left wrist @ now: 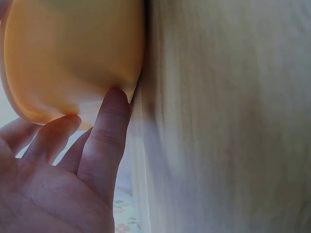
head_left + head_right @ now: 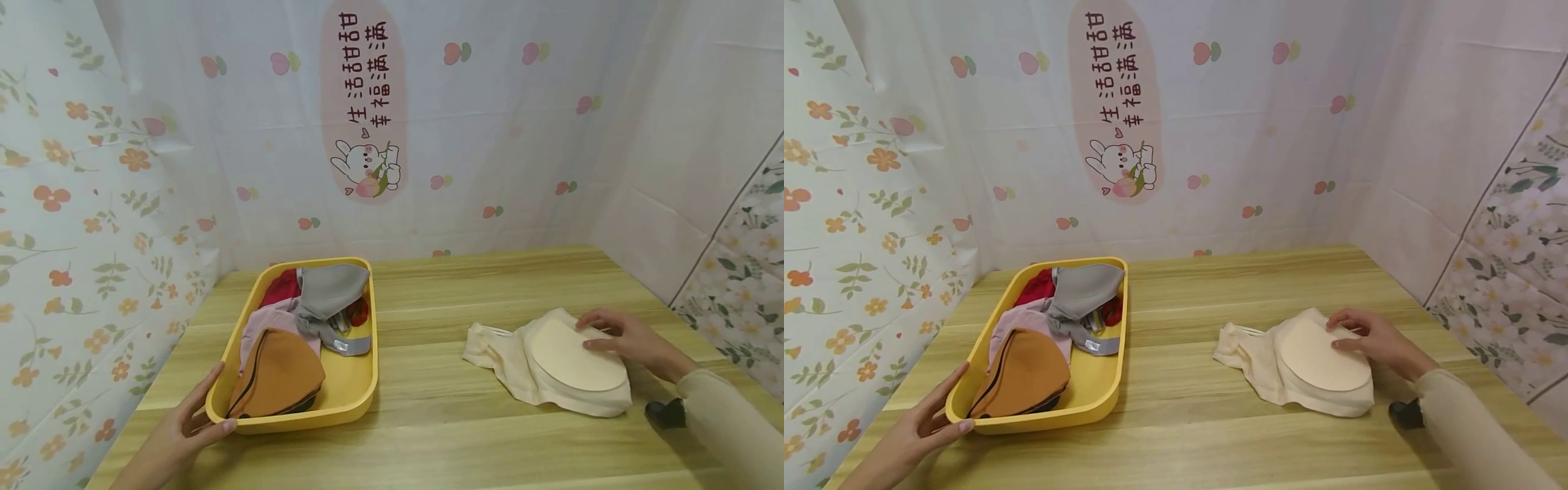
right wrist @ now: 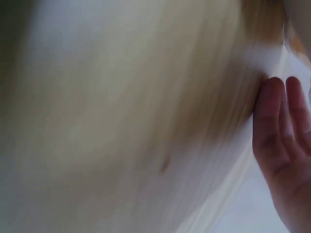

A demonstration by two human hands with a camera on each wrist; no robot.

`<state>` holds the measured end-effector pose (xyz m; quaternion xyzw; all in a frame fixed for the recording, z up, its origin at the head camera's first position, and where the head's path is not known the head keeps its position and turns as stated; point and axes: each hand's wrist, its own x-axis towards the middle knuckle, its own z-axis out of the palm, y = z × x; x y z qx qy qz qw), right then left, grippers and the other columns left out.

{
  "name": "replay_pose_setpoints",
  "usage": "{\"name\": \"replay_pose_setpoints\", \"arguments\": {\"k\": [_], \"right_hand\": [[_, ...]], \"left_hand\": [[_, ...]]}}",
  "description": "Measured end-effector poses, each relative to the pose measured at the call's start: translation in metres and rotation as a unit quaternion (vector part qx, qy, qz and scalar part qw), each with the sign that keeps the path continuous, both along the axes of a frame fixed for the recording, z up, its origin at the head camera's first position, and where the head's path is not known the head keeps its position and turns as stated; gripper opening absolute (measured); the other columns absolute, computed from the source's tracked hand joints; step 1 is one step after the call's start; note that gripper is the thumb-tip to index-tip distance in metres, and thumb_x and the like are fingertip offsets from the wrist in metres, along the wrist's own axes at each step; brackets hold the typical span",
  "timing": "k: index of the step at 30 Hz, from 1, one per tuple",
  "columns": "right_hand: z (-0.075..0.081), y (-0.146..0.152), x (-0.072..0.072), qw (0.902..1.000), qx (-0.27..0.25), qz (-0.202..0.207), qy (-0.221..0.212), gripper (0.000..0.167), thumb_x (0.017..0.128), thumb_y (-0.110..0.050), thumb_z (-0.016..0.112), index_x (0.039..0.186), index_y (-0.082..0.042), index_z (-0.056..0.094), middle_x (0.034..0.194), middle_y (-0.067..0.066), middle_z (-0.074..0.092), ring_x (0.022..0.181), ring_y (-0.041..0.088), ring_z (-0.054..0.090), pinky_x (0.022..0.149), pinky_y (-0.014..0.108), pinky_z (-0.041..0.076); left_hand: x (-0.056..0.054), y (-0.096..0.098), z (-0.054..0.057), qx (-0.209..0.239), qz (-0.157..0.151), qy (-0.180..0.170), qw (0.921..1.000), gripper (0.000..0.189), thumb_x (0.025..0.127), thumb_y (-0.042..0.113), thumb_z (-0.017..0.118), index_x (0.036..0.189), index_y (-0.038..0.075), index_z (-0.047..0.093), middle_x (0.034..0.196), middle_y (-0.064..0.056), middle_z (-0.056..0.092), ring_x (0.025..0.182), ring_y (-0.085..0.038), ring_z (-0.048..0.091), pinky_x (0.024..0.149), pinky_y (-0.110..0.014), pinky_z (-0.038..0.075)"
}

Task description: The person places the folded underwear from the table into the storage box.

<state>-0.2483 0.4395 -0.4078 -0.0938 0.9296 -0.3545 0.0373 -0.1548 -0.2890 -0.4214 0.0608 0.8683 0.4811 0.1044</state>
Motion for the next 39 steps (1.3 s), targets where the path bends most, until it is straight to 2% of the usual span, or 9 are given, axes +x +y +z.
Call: {"name": "replay_pose_setpoints", "arguments": {"k": [3, 6, 11, 13, 18, 20, 23, 31, 39], "right_hand": [[0.001, 0.003, 0.002, 0.9998, 0.010, 0.017, -0.001, 0.025, 0.094, -0.025, 0.071, 0.115, -0.011, 0.069, 0.123, 0.001, 0.065, 0.102, -0.016, 0.049, 0.077, 0.018, 0.049], [0.002, 0.003, 0.002, 0.9993, 0.015, 0.035, -0.002, 0.022, 0.092, -0.024, 0.073, 0.113, -0.016, 0.073, 0.126, 0.004, 0.067, 0.106, -0.023, 0.042, 0.080, 0.016, 0.047], [-0.001, 0.002, 0.002, 0.9984, 0.002, 0.056, -0.005, 0.024, 0.090, -0.021, 0.075, 0.113, -0.014, 0.074, 0.126, 0.006, 0.068, 0.107, -0.022, 0.042, 0.082, 0.013, 0.044], [-0.002, 0.002, 0.002, 0.9985, 0.001, 0.054, -0.006, 0.024, 0.089, -0.021, 0.076, 0.112, -0.014, 0.074, 0.124, 0.005, 0.068, 0.107, -0.023, 0.043, 0.082, 0.013, 0.043], [0.001, 0.000, 0.003, 0.9982, 0.022, 0.047, -0.029, 0.021, 0.091, -0.025, 0.074, 0.107, -0.012, 0.073, 0.120, 0.008, 0.068, 0.104, -0.020, 0.045, 0.082, 0.016, 0.045], [0.005, -0.002, 0.004, 0.9976, 0.033, 0.046, -0.041, 0.021, 0.091, -0.028, 0.073, 0.106, -0.012, 0.073, 0.118, 0.008, 0.068, 0.101, -0.018, 0.048, 0.083, 0.021, 0.046], [0.010, -0.004, 0.005, 0.9967, 0.039, 0.039, -0.060, 0.024, 0.093, -0.029, 0.072, 0.107, -0.010, 0.072, 0.119, 0.008, 0.067, 0.099, -0.017, 0.049, 0.083, 0.027, 0.047], [0.011, -0.002, 0.004, 0.9968, 0.025, 0.027, -0.071, 0.027, 0.094, -0.029, 0.070, 0.111, -0.008, 0.073, 0.124, 0.010, 0.066, 0.100, -0.018, 0.047, 0.081, 0.021, 0.048], [0.016, -0.003, 0.002, 0.9973, -0.018, 0.026, -0.067, 0.029, 0.098, -0.026, 0.066, 0.116, -0.004, 0.072, 0.131, 0.015, 0.061, 0.102, -0.022, 0.043, 0.079, 0.022, 0.053]], "left_hand": [[0.000, 0.000, 0.000, -0.004, -0.003, 0.005, 1.0000, 0.089, 0.101, 0.018, 0.059, 0.163, 0.032, -0.004, 0.166, -0.031, 0.003, 0.133, -0.055, 0.049, 0.089, -0.034, 0.057], [0.001, 0.000, 0.001, -0.009, -0.002, 0.010, 0.9999, 0.089, 0.101, 0.019, 0.059, 0.163, 0.032, -0.004, 0.166, -0.030, 0.004, 0.133, -0.055, 0.049, 0.090, -0.036, 0.056], [0.000, 0.003, 0.002, -0.004, 0.004, 0.013, 0.9999, 0.089, 0.101, 0.018, 0.061, 0.163, 0.032, -0.002, 0.167, -0.029, 0.005, 0.131, -0.053, 0.051, 0.085, -0.023, 0.054], [0.000, 0.004, 0.001, -0.003, 0.004, 0.017, 0.9998, 0.089, 0.100, 0.017, 0.061, 0.163, 0.031, -0.001, 0.167, -0.029, 0.005, 0.129, -0.040, 0.058, 0.083, -0.020, 0.053], [-0.001, 0.004, 0.001, -0.004, 0.007, 0.013, 0.9999, 0.089, 0.100, 0.018, 0.061, 0.163, 0.033, 0.000, 0.167, -0.026, 0.006, 0.128, -0.033, 0.059, 0.083, -0.017, 0.053], [-0.001, 0.004, 0.002, 0.000, 0.008, 0.010, 0.9999, 0.088, 0.100, 0.020, 0.061, 0.163, 0.035, 0.000, 0.168, -0.026, 0.005, 0.131, -0.045, 0.054, 0.083, -0.017, 0.052], [0.000, 0.004, 0.004, 0.002, 0.006, 0.010, 0.9999, 0.088, 0.101, 0.020, 0.061, 0.163, 0.035, 0.000, 0.168, -0.026, 0.004, 0.132, -0.051, 0.051, 0.084, -0.017, 0.052], [0.002, 0.002, 0.003, -0.008, 0.005, 0.017, 0.9998, 0.090, 0.101, 0.018, 0.061, 0.163, 0.032, -0.002, 0.166, -0.031, 0.005, 0.131, -0.055, 0.050, 0.083, -0.019, 0.053], [0.002, 0.003, 0.002, -0.013, 0.006, 0.007, 0.9999, 0.090, 0.101, 0.020, 0.060, 0.163, 0.032, -0.004, 0.166, -0.031, 0.005, 0.133, -0.055, 0.049, 0.087, -0.028, 0.055]]}}
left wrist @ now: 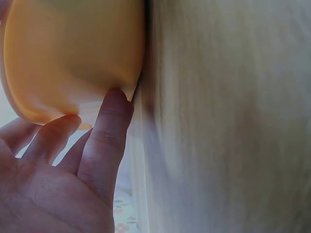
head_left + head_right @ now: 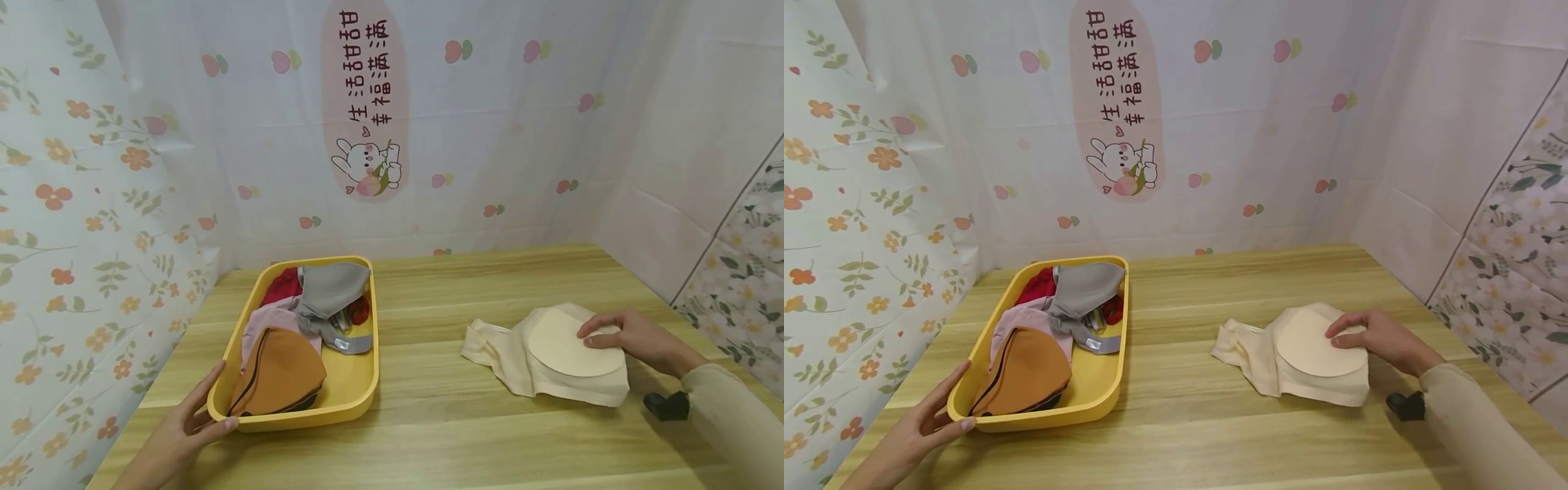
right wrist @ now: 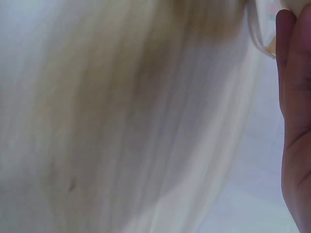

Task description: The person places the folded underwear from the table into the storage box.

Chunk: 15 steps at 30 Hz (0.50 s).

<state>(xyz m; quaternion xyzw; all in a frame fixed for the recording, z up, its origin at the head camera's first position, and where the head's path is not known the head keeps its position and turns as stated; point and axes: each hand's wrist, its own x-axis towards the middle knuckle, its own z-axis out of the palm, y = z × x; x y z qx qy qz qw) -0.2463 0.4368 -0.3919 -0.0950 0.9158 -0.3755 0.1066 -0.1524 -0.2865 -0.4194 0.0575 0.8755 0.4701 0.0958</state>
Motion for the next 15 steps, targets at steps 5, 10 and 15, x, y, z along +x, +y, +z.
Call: {"name": "replay_pose_setpoints", "arguments": {"k": [5, 10, 15], "right_hand": [[0.006, -0.003, 0.001, 0.9998, -0.014, -0.005, 0.011, 0.029, 0.098, -0.025, 0.065, 0.116, -0.004, 0.072, 0.132, 0.011, 0.059, 0.104, -0.024, 0.039, 0.079, 0.023, 0.055], [0.015, -0.009, 0.005, 0.9990, -0.035, -0.009, 0.027, 0.028, 0.098, -0.023, 0.065, 0.115, -0.001, 0.072, 0.121, -0.012, 0.061, 0.104, -0.023, 0.043, 0.079, 0.023, 0.055], [0.025, -0.016, 0.008, 0.9956, -0.086, -0.012, 0.035, 0.025, 0.099, -0.016, 0.064, 0.114, 0.003, 0.071, 0.113, -0.029, 0.058, 0.103, -0.016, 0.051, 0.075, 0.028, 0.059]], "left_hand": [[0.001, 0.000, 0.000, 0.004, -0.001, 0.002, 1.0000, 0.090, 0.101, 0.021, 0.060, 0.162, 0.034, -0.004, 0.166, -0.030, 0.005, 0.133, -0.056, 0.048, 0.092, -0.041, 0.056], [0.000, 0.000, 0.000, 0.008, 0.000, 0.002, 1.0000, 0.090, 0.101, 0.021, 0.061, 0.162, 0.036, -0.003, 0.167, -0.029, 0.006, 0.133, -0.055, 0.048, 0.090, -0.036, 0.056], [-0.001, 0.000, 0.000, 0.005, 0.003, 0.001, 1.0000, 0.089, 0.100, 0.023, 0.062, 0.162, 0.037, -0.002, 0.167, -0.027, 0.007, 0.134, -0.053, 0.048, 0.089, -0.030, 0.054]]}}
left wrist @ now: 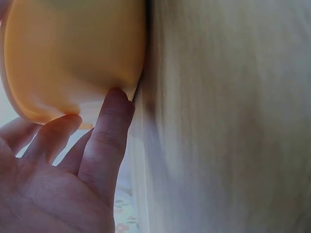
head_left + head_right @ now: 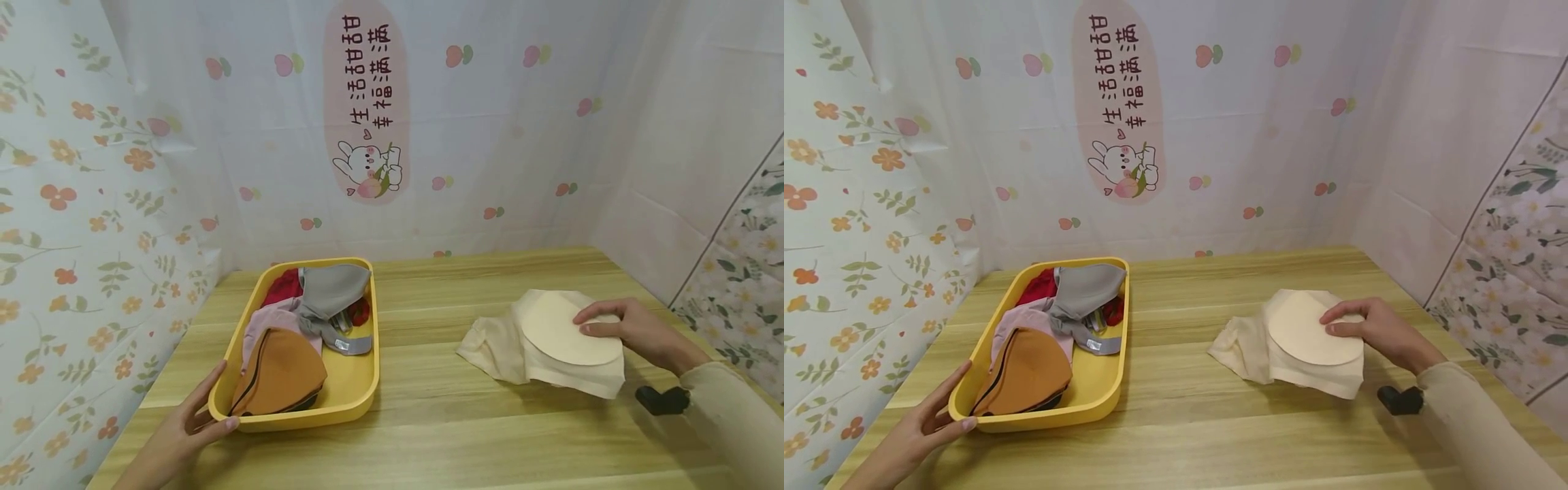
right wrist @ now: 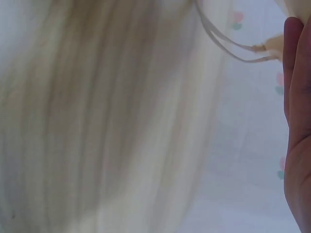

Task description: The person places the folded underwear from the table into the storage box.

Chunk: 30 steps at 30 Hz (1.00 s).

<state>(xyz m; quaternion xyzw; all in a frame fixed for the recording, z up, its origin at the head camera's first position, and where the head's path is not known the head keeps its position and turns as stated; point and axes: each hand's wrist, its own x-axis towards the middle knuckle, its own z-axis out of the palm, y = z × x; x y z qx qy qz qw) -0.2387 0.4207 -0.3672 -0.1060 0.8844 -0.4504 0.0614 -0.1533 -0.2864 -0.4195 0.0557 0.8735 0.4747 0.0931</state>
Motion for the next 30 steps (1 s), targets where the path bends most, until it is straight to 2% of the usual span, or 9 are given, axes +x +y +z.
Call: {"name": "replay_pose_setpoints", "arguments": {"k": [6, 11, 13, 17, 21, 24, 27, 30], "right_hand": [[0.009, -0.006, -0.001, 0.9981, -0.062, -0.004, -0.005, 0.019, 0.100, -0.007, 0.060, 0.113, -0.002, 0.073, 0.112, -0.028, 0.061, 0.095, 0.000, 0.064, 0.069, 0.033, 0.062], [0.015, -0.009, -0.001, 0.9931, -0.117, -0.010, -0.010, 0.020, 0.100, -0.006, 0.059, 0.113, -0.011, 0.074, 0.113, -0.023, 0.063, 0.089, 0.006, 0.068, 0.068, 0.032, 0.061], [0.017, -0.012, -0.002, 0.9888, -0.149, -0.005, -0.015, 0.022, 0.100, -0.004, 0.058, 0.113, -0.013, 0.074, 0.113, -0.019, 0.065, 0.086, 0.008, 0.069, 0.067, 0.031, 0.061], [0.019, -0.018, -0.002, 0.9779, -0.208, 0.012, -0.014, 0.026, 0.100, 0.001, 0.057, 0.111, -0.014, 0.075, 0.112, -0.013, 0.067, 0.083, 0.009, 0.070, 0.066, 0.029, 0.061], [0.022, -0.026, -0.004, 0.9687, -0.247, 0.022, -0.004, 0.027, 0.099, 0.003, 0.056, 0.111, -0.012, 0.075, 0.111, -0.010, 0.067, 0.084, 0.009, 0.069, 0.066, 0.028, 0.061], [0.025, -0.033, -0.005, 0.9620, -0.272, 0.026, -0.002, 0.027, 0.099, 0.003, 0.056, 0.110, -0.013, 0.075, 0.106, -0.008, 0.068, 0.082, 0.009, 0.069, 0.065, 0.028, 0.061], [0.029, -0.039, -0.007, 0.9562, -0.292, 0.025, 0.000, 0.027, 0.100, 0.002, 0.055, 0.109, -0.015, 0.075, 0.104, -0.008, 0.067, 0.081, 0.009, 0.069, 0.064, 0.028, 0.061], [0.032, -0.045, -0.009, 0.9499, -0.312, 0.025, 0.002, 0.028, 0.100, 0.002, 0.055, 0.108, -0.015, 0.075, 0.103, -0.006, 0.068, 0.080, 0.009, 0.069, 0.064, 0.027, 0.061]], "left_hand": [[0.001, 0.000, 0.000, -0.008, -0.003, 0.005, 1.0000, 0.090, 0.101, 0.021, 0.061, 0.163, 0.033, -0.003, 0.166, -0.030, 0.006, 0.134, -0.056, 0.048, 0.092, -0.042, 0.056], [0.002, 0.000, -0.001, -0.007, -0.004, 0.005, 1.0000, 0.090, 0.101, 0.019, 0.060, 0.163, 0.029, -0.005, 0.164, -0.034, 0.007, 0.131, -0.058, 0.049, 0.094, -0.053, 0.055], [0.002, 0.001, -0.001, -0.005, -0.002, 0.003, 1.0000, 0.090, 0.101, 0.019, 0.060, 0.163, 0.028, -0.005, 0.164, -0.034, 0.007, 0.131, -0.058, 0.049, 0.094, -0.054, 0.055], [0.001, 0.001, 0.000, -0.002, -0.003, 0.002, 1.0000, 0.090, 0.101, 0.019, 0.060, 0.163, 0.028, -0.005, 0.165, -0.034, 0.007, 0.132, -0.057, 0.049, 0.091, -0.042, 0.056], [0.001, 0.001, 0.000, 0.002, -0.005, 0.004, 1.0000, 0.090, 0.101, 0.018, 0.060, 0.163, 0.029, -0.004, 0.165, -0.033, 0.007, 0.132, -0.056, 0.049, 0.087, -0.031, 0.055], [0.001, 0.001, 0.000, 0.002, -0.003, 0.003, 1.0000, 0.090, 0.101, 0.018, 0.060, 0.163, 0.030, -0.004, 0.165, -0.032, 0.007, 0.133, -0.055, 0.049, 0.086, -0.027, 0.054], [0.001, 0.001, 0.000, 0.000, -0.004, 0.003, 1.0000, 0.090, 0.101, 0.019, 0.060, 0.163, 0.031, -0.004, 0.165, -0.032, 0.008, 0.132, -0.055, 0.049, 0.087, -0.028, 0.054], [0.002, 0.001, 0.000, -0.001, -0.005, 0.003, 1.0000, 0.090, 0.101, 0.018, 0.060, 0.163, 0.029, -0.005, 0.165, -0.033, 0.008, 0.132, -0.055, 0.050, 0.090, -0.036, 0.055]]}}
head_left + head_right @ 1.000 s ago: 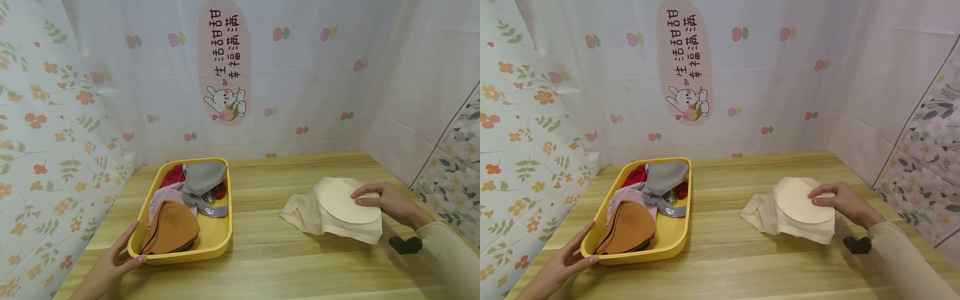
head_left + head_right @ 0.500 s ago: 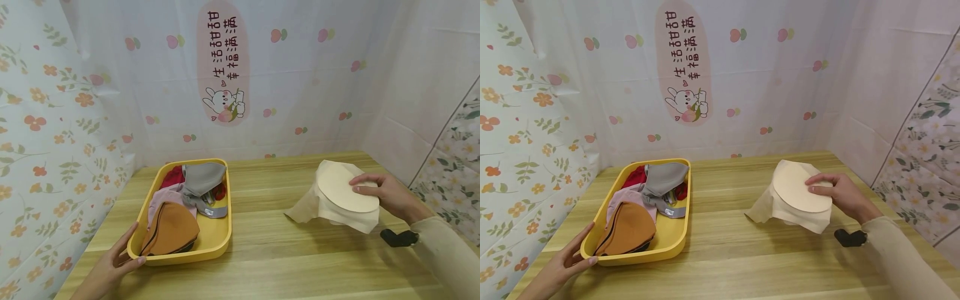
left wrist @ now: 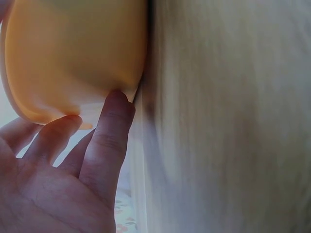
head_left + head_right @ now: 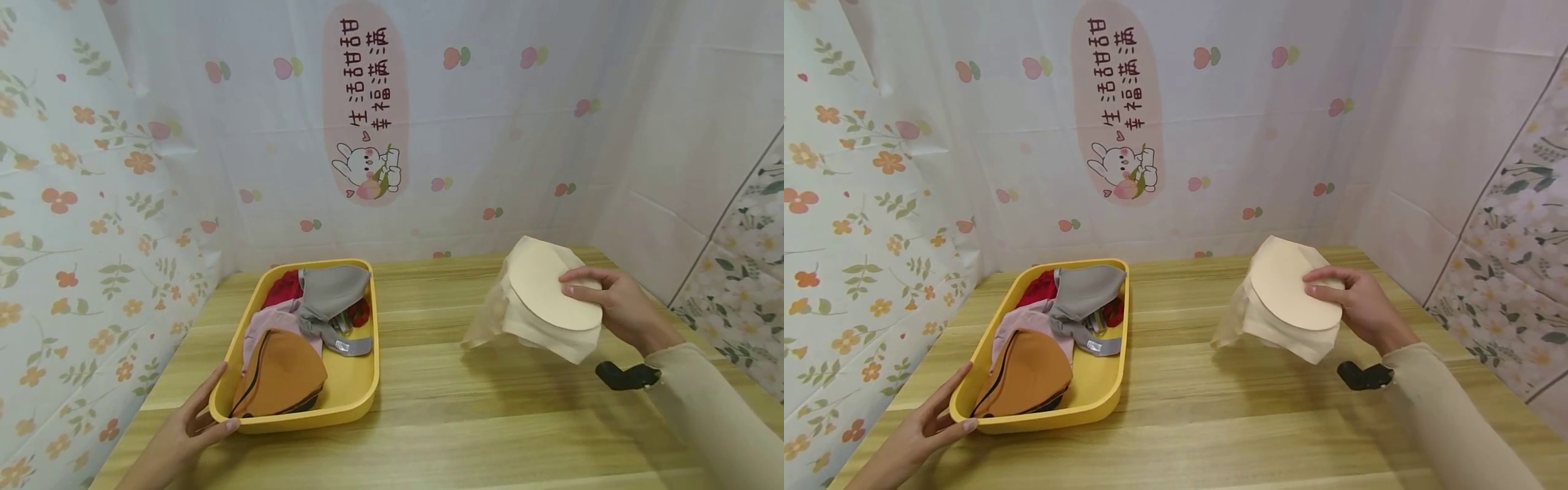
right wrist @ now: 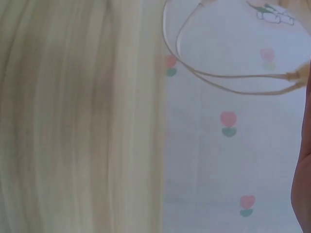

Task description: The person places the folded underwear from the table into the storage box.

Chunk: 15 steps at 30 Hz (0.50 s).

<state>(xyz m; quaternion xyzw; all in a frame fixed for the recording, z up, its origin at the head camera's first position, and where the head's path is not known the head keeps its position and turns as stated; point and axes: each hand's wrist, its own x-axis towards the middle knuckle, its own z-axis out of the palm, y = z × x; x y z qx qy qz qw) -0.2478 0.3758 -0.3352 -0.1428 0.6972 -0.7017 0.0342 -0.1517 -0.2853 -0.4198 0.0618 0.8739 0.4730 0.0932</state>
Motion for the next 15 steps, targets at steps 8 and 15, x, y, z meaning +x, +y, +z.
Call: {"name": "replay_pose_setpoints", "arguments": {"k": [8, 15], "right_hand": [[0.007, -0.015, -0.004, 0.9994, -0.031, -0.004, 0.014, 0.028, 0.100, 0.003, 0.056, 0.107, -0.014, 0.076, 0.099, -0.002, 0.067, 0.077, 0.010, 0.070, 0.063, 0.026, 0.061], [0.016, -0.030, -0.008, 0.9976, -0.058, 0.012, 0.036, 0.030, 0.099, 0.007, 0.054, 0.106, -0.012, 0.077, 0.101, 0.001, 0.065, 0.077, 0.012, 0.071, 0.063, 0.026, 0.061]], "left_hand": [[0.001, 0.001, 0.000, 0.002, 0.001, 0.003, 1.0000, 0.090, 0.101, 0.018, 0.060, 0.163, 0.029, -0.004, 0.165, -0.033, 0.009, 0.132, -0.054, 0.050, 0.092, -0.039, 0.055], [0.001, 0.001, 0.001, -0.005, 0.003, -0.002, 1.0000, 0.090, 0.101, 0.020, 0.060, 0.163, 0.029, -0.005, 0.165, -0.033, 0.008, 0.133, -0.055, 0.049, 0.094, -0.044, 0.055]]}}
